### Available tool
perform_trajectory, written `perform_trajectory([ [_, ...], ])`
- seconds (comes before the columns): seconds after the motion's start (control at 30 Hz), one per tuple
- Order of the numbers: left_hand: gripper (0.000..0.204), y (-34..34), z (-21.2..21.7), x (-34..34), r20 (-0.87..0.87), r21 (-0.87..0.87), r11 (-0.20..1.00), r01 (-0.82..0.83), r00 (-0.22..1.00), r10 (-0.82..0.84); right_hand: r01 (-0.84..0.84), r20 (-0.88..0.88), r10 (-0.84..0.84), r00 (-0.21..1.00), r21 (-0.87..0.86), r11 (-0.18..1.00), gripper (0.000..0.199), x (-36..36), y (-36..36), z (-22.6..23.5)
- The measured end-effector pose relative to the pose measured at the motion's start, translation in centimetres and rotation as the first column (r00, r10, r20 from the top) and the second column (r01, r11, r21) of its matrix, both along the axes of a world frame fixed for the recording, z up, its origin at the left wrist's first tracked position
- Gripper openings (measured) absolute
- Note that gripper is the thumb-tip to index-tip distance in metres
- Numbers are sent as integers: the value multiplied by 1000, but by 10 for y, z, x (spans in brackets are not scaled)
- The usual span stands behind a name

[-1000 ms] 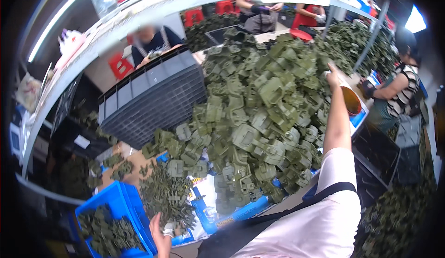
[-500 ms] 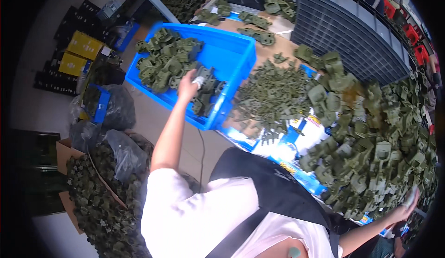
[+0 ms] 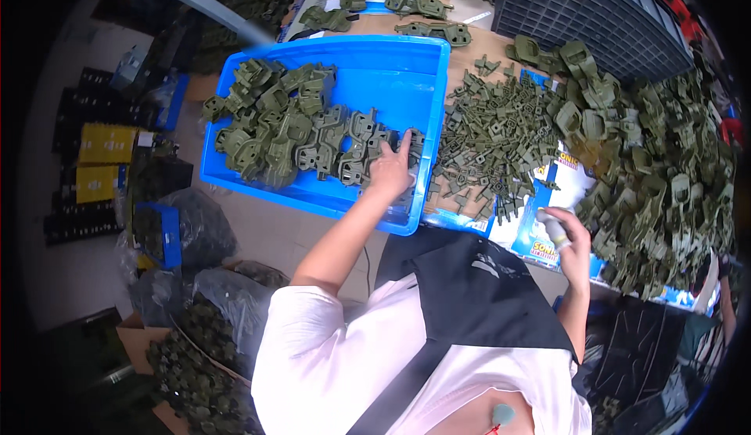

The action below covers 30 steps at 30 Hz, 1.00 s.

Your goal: The person repeatedly picks up small green plastic components from a table and a blue bin, aligns them, and snaps them together by hand. The assembled units are placed back into the blue bin. The process continues with the same repetitive pick, align, and snap actions throughout the clip.

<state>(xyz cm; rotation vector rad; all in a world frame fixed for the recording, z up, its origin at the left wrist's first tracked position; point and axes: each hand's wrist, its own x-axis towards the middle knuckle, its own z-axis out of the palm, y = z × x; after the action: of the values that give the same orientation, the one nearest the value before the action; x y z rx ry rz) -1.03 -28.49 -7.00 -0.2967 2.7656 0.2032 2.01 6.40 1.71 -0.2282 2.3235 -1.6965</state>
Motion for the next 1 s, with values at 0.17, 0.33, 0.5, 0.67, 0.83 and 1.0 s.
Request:
perform_trajectory([
  [0.17,83,-4,-8,30,8,91,992,86,996,-87,-58,-20,60,998,72,996,33,5,-32,-4],
  [0.33,70,-42,-12,28,-133,490,872,17,990,56,-96,15,96,995,-17,995,34,2,-51,-4],
  [0.5,59,-77,5,32,-75,792,589,-162,931,356,-194,40,199,979,-104,975,26,-19,-75,8],
  [0.67,39,-53,64,30,458,814,-540,-213,807,372,-91,72,123,990,-348,933,35,-26,-104,-21],
  [0.83,38,29,42,50,139,960,-275,-60,951,275,-23,212,515,830,-911,411,78,-12,-137,-41],
  [1.0,49,67,47,53,-334,876,453,169,888,315,81,383,615,689,-884,460,76,-3,-109,-33],
])
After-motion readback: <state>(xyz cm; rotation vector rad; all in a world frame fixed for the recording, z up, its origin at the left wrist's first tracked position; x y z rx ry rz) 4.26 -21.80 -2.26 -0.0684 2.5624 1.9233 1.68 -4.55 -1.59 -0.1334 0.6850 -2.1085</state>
